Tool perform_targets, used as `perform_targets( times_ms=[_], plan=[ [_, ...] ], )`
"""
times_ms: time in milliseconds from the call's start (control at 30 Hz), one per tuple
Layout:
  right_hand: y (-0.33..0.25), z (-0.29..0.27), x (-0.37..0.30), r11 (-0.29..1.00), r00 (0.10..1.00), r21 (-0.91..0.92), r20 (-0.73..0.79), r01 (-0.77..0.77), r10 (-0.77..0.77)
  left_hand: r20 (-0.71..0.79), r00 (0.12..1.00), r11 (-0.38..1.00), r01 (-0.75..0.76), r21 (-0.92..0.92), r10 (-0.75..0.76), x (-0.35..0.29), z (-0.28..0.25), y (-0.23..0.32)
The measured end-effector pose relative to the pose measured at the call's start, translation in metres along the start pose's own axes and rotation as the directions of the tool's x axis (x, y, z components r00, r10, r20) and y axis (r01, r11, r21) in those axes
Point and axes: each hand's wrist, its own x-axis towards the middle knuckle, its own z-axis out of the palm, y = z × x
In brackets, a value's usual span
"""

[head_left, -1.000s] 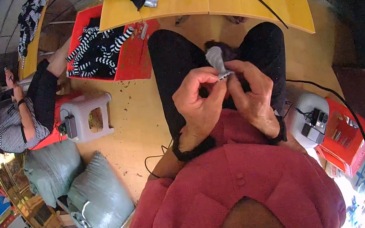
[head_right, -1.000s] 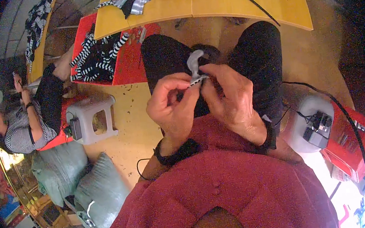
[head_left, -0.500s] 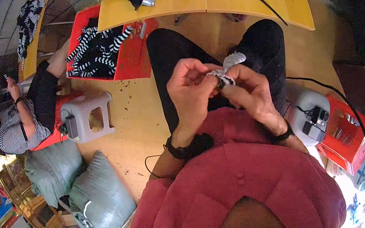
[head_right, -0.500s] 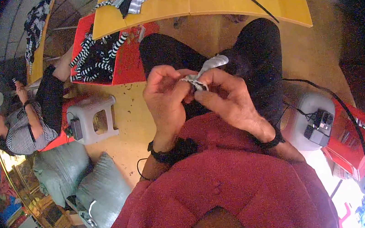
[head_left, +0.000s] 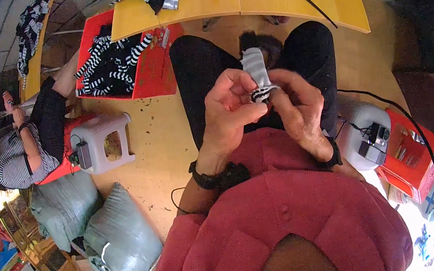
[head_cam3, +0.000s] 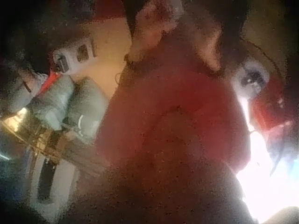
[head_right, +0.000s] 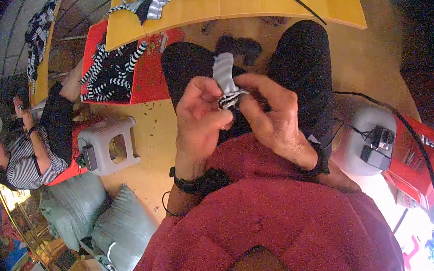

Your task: Turning striped fabric tubes right-side out using a thin metal rod tool.

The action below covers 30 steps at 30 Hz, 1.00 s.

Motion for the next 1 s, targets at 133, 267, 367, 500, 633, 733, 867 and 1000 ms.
perform_targets(
  times_ms=[133, 267, 367, 500, 633, 733, 867, 1000],
  plan=[
    [0.004, -0.006, 0.002, 0.996, 0.993, 0.069, 0.109, -0.057, 0.05, -0.134, 0.987, 0.984, -0.07, 0.165, 0.093, -0.005, -0.001, -0.005],
    [-0.01, -0.01, 0.005, 0.997, 0.985, 0.07, 0.172, 0.018, -0.03, -0.244, 0.94, 0.917, -0.133, 0.376, 0.237, -0.006, 0.011, -0.001],
    [-0.011, -0.014, 0.013, 0.993, 0.942, 0.068, 0.314, 0.1, -0.116, -0.167, 0.954, 0.872, -0.144, 0.467, 0.247, -0.005, 0.008, -0.003],
    [-0.005, -0.018, 0.02, 0.999, 0.903, -0.019, 0.43, 0.039, -0.027, 0.144, 0.829, 0.442, -0.426, 0.79, 0.541, 0.001, 0.002, -0.008],
    [-0.007, -0.021, 0.021, 0.997, 0.923, -0.062, 0.38, -0.038, 0.059, 0.204, 0.84, 0.33, -0.405, 0.853, 0.503, 0.001, 0.008, -0.006],
    [-0.008, -0.02, 0.018, 0.998, 0.929, -0.064, 0.369, 0.006, 0.018, 0.113, 0.924, 0.527, -0.305, 0.794, 0.365, 0.002, 0.006, -0.005],
    [-0.023, -0.025, 0.019, 0.996, 0.895, -0.07, 0.447, 0.049, -0.013, -0.11, 0.965, 0.812, -0.135, 0.567, 0.238, 0.001, -0.004, -0.014],
    [-0.005, -0.016, 0.011, 0.996, 0.931, -0.048, 0.353, -0.076, 0.088, -0.097, 0.931, 0.782, -0.236, 0.576, 0.352, 0.003, -0.007, -0.015]
  ],
)
